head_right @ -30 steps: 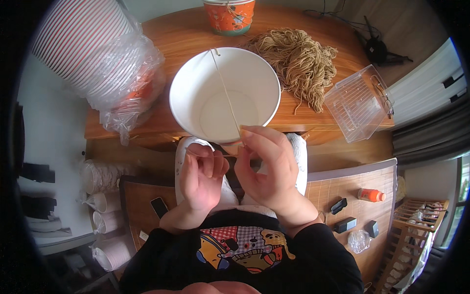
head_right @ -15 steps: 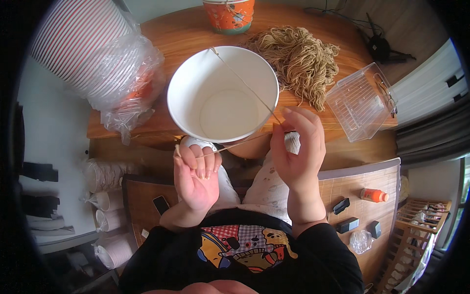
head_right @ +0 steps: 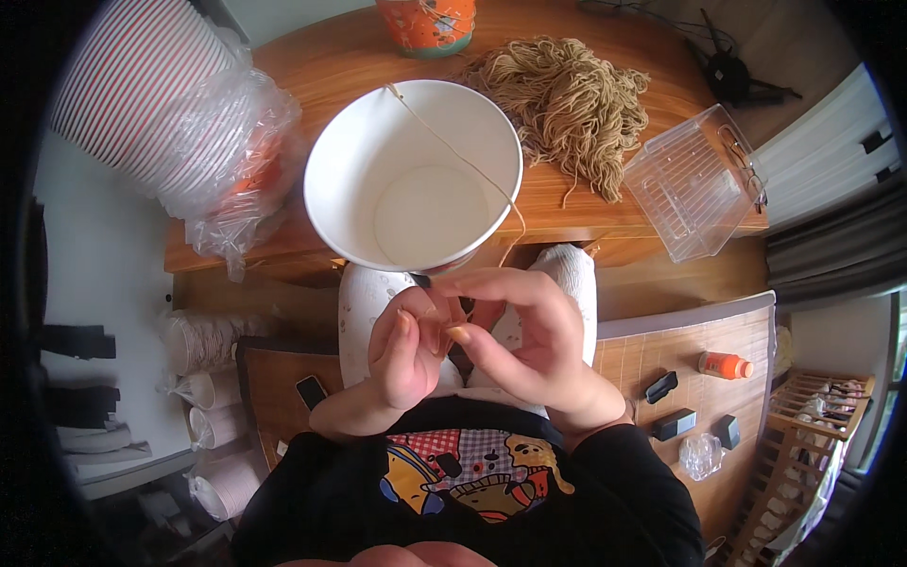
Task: Attaching a string handle to a paper bucket.
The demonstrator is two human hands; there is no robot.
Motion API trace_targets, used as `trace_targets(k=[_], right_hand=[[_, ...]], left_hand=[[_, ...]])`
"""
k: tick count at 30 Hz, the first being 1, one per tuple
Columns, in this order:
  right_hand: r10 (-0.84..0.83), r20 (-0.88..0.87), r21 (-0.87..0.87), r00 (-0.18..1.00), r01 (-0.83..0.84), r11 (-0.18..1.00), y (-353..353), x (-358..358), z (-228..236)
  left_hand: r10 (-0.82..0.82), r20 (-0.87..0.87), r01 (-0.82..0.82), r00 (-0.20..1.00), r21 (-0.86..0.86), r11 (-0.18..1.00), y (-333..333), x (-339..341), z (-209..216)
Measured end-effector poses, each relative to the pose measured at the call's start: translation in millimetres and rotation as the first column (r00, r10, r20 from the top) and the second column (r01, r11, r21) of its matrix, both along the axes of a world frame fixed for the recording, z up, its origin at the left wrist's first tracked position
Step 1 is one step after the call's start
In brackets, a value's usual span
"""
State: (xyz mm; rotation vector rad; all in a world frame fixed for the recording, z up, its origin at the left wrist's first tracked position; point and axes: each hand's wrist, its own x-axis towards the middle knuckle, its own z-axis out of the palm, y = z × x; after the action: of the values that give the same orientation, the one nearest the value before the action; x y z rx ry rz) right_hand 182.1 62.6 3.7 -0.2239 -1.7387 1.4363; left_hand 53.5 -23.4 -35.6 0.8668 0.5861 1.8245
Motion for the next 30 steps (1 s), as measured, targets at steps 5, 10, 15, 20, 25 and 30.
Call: trace_targets(k=[5, 10, 15, 20, 25, 30], right_hand=[[0.116, -0.109, -0.326, 0.987, -0.146, 0.934, -7.2, -7.5, -3.1], [0.106, -0.207, -0.388, 0.973, -0.181, 0.904, -3.8, -10.3, -10.7], [0.087, -0.257, -0.424, 0.962, -0.194, 0.885, 2.9, -11.5, -18.3], [0.033, -0.236, -0.387, 0.971, -0.126, 0.913, 6.5, -12.9, -20.3], [0.035, -0.235, -0.467, 0.971, -0.144, 0.873, 1.2, -12.6, -13.4], [0.068, -0.234, -0.398, 0.970, -0.159, 0.903, 4.6, -13.9, -9.3]], left_hand=[[-0.053, -0.048, 0.050, 0.997, -0.044, 0.998, -4.7, 1.4, -5.7], [-0.055, 0.011, 0.056, 0.998, -0.091, 0.994, -9.0, 4.2, -14.3], [0.051, -0.416, -0.054, 0.908, 0.004, 0.999, -4.7, -2.8, -2.9], [0.074, -0.515, -0.074, 0.854, 0.020, 0.997, -1.6, -6.9, 7.8], [0.142, -0.564, -0.127, 0.813, 0.066, 0.990, 0.8, -5.3, 8.3], [0.361, -0.670, -0.195, 0.649, 0.312, 0.930, 3.5, -9.5, 6.9]])
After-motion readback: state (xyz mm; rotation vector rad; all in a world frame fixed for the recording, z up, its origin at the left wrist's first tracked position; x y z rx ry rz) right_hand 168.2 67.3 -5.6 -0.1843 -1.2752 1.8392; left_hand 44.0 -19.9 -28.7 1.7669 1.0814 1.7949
